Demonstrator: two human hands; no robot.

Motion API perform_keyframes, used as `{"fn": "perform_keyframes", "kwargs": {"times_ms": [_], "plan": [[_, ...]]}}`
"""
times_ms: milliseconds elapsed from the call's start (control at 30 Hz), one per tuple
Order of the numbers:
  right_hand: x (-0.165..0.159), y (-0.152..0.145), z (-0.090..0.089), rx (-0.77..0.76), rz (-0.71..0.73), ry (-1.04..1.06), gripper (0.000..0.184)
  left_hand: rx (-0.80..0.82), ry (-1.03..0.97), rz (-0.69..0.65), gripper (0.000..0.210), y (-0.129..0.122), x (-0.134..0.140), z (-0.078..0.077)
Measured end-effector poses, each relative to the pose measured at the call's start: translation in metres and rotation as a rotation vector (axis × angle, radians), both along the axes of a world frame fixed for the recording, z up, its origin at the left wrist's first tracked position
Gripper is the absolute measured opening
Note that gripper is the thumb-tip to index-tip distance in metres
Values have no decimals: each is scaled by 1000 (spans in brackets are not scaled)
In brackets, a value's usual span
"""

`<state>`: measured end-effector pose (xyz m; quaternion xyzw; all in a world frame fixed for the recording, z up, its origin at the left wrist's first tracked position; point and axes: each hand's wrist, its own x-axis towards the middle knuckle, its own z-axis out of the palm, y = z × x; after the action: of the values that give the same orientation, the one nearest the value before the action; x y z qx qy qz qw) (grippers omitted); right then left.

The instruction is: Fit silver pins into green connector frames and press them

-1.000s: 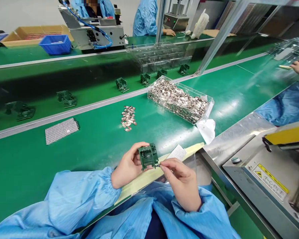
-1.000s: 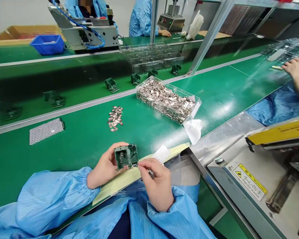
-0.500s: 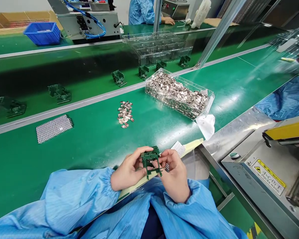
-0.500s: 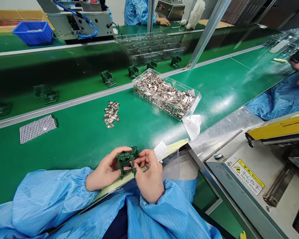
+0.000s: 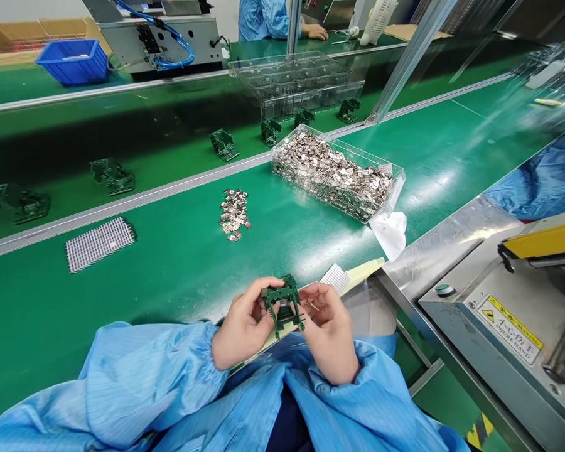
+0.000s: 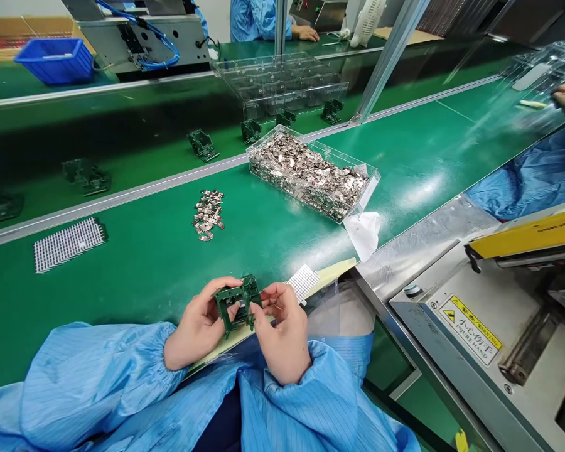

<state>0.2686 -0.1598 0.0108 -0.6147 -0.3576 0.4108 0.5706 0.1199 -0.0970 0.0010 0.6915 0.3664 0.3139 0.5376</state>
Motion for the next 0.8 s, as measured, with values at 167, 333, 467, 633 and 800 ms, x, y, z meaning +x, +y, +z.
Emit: {"fn": "perform_keyframes", "kwargs": {"times_ms": [167, 333, 467, 633, 800], "plan": [[-1, 3, 1, -1, -15, 111, 24, -29, 14, 21, 27, -6, 2, -1], [-1, 1, 4, 3, -28, 179, 27, -12, 13, 29, 24, -12, 6, 4], [2, -7, 6, 20, -20, 171, 27, -15, -2, 25, 25, -16, 10, 7], [5, -17, 5, 48, -35, 160, 31, 6, -9, -1, 27, -22, 16, 13], [8, -27, 5, 60, -71, 236, 33, 12, -5, -22, 32, -29, 25, 20]]}}
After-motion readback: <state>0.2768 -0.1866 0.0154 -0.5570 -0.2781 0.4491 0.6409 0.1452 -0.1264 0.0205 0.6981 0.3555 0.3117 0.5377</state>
